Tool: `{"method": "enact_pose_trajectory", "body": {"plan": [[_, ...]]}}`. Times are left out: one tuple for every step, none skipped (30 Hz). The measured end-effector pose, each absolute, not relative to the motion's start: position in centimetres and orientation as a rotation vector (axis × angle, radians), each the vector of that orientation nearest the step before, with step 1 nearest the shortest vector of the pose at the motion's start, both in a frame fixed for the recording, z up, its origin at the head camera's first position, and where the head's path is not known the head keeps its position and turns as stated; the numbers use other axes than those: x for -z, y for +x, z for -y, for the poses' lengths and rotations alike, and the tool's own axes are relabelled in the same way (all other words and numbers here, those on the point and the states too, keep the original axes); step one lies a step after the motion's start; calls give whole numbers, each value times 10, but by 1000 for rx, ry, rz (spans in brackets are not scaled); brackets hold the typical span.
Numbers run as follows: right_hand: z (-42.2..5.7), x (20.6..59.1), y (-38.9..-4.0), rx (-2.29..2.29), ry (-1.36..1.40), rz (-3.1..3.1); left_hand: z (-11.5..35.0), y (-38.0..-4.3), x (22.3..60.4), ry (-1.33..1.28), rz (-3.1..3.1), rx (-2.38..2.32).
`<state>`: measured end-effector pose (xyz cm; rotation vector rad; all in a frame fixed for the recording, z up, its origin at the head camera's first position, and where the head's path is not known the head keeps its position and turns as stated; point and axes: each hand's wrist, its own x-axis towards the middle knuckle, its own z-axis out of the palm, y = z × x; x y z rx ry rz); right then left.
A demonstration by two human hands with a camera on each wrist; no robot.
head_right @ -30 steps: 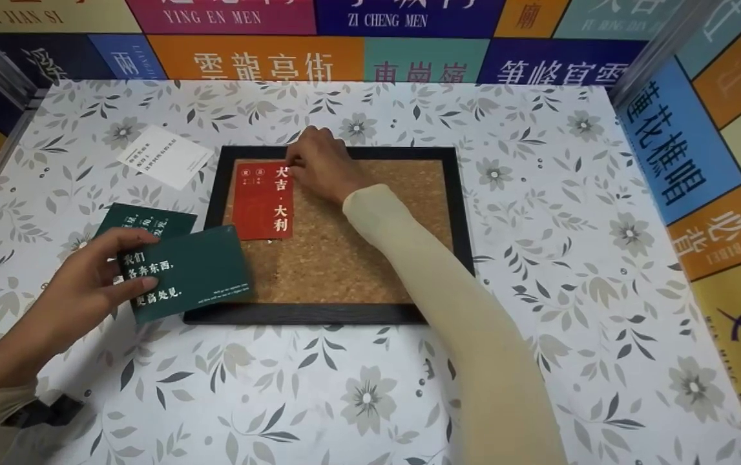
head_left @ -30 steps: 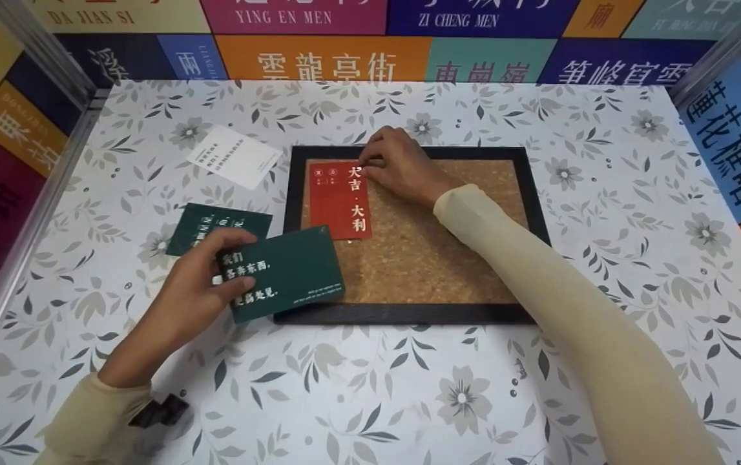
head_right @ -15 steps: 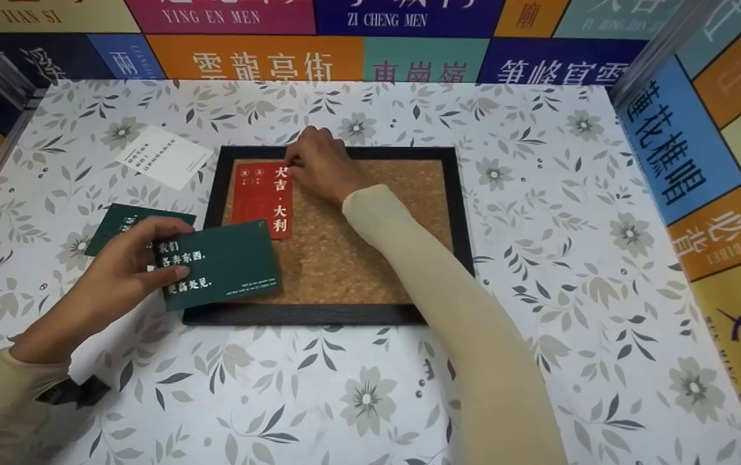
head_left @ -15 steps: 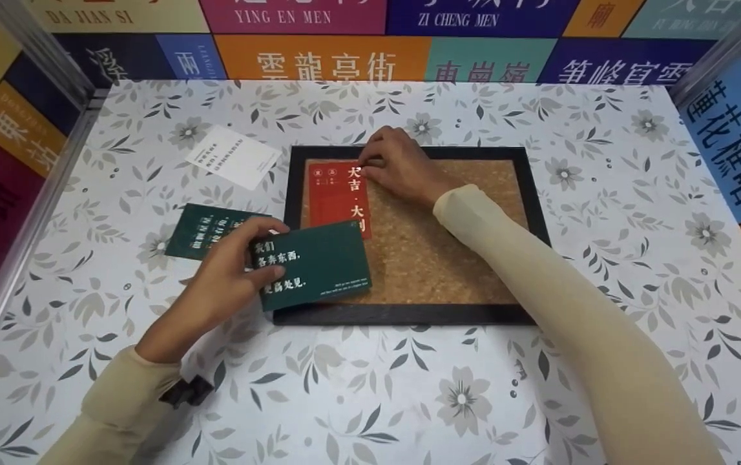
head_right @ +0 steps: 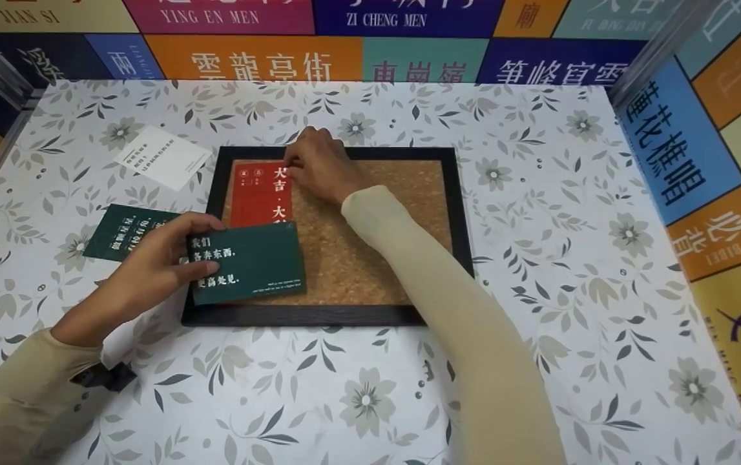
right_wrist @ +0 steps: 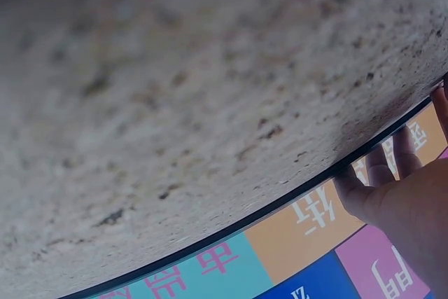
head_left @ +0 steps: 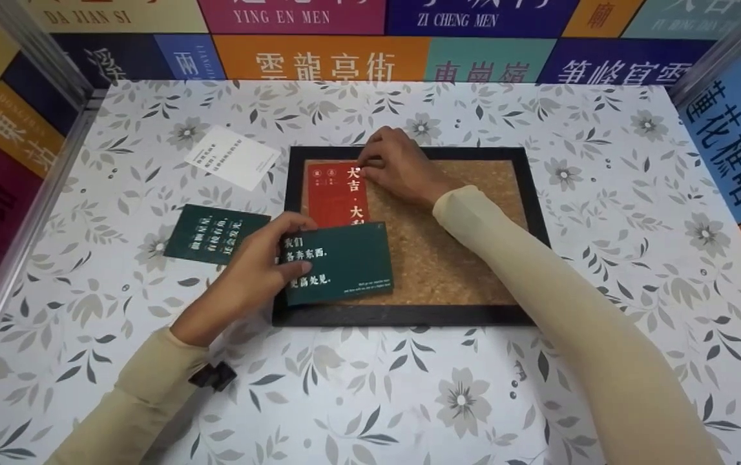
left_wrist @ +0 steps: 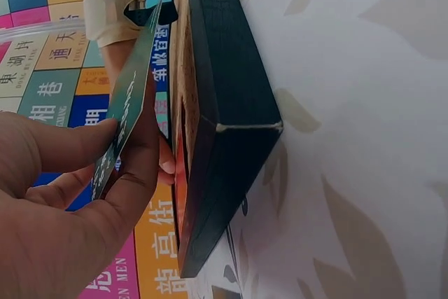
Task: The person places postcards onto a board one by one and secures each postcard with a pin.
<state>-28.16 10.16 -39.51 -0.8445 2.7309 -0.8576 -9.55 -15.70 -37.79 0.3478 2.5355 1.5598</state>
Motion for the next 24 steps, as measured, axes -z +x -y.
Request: {"method": "enact_pose_trajectory", "body": {"plan": [[-101,395,-281,858,-833,-2730,156,-96,378,357,-2536,-1554],[-101,395,-281,860,-825,-2730,155,-97,378,370,-2538,-1549],[-101,395,-281,863,-817,-2729,154,-98,379,384,-2533,-1552],[-101,395,-281,866,-817,-2730,153,-98,379,397,-2525,-1558],[-101,395,-281,869,-819,-2731,152,-99,380,408,-2518,-1561],[-101,395,-281,874,-821,-2731,151,-99,380,420,-2510,-1563],[-101,396,-281,876,-823,-2733,149,-100,380,430,-2506,-1562],[-101,396,-281,877,-827,-2736,148,-100,381,436,-2498,-1562],[-101,396,-281,878,-830,-2737,147,-101,381,443,-2493,-1559],[-101,396,-281,879,-836,-2738,146,-101,381,449,-2492,-1552],[-101,396,-281,876,-839,-2739,144,-102,381,454,-2490,-1547],[-101,396,-281,875,-843,-2739,143,-102,382,463,-2483,-1546],[-101,397,-281,876,-849,-2738,141,-103,382,470,-2478,-1545],[-102,396,-281,874,-857,-2737,140,-104,383,477,-2462,-1552],[-102,396,-281,873,-859,-2734,139,-104,383,488,-2454,-1554],[-102,396,-281,874,-861,-2733,137,-105,384,499,-2444,-1560],[-103,396,-281,874,-863,-2731,136,-106,384,511,-2431,-1570],[-103,395,-281,875,-866,-2728,135,-107,385,524,-2422,-1577],[-103,395,-281,875,-866,-2727,134,-107,385,534,-2416,-1582],[-103,394,-281,874,-864,-2726,134,-108,385,544,-2411,-1586],[-103,394,-281,875,-861,-2724,133,-108,386,551,-2412,-1585],[-103,394,-282,877,-860,-2723,133,-108,386,554,-2412,-1583],[-103,394,-282,875,-863,-2722,133,-108,386,555,-2411,-1582],[-102,395,-282,872,-865,-2722,133,-108,387,555,-2410,-1580]]}}
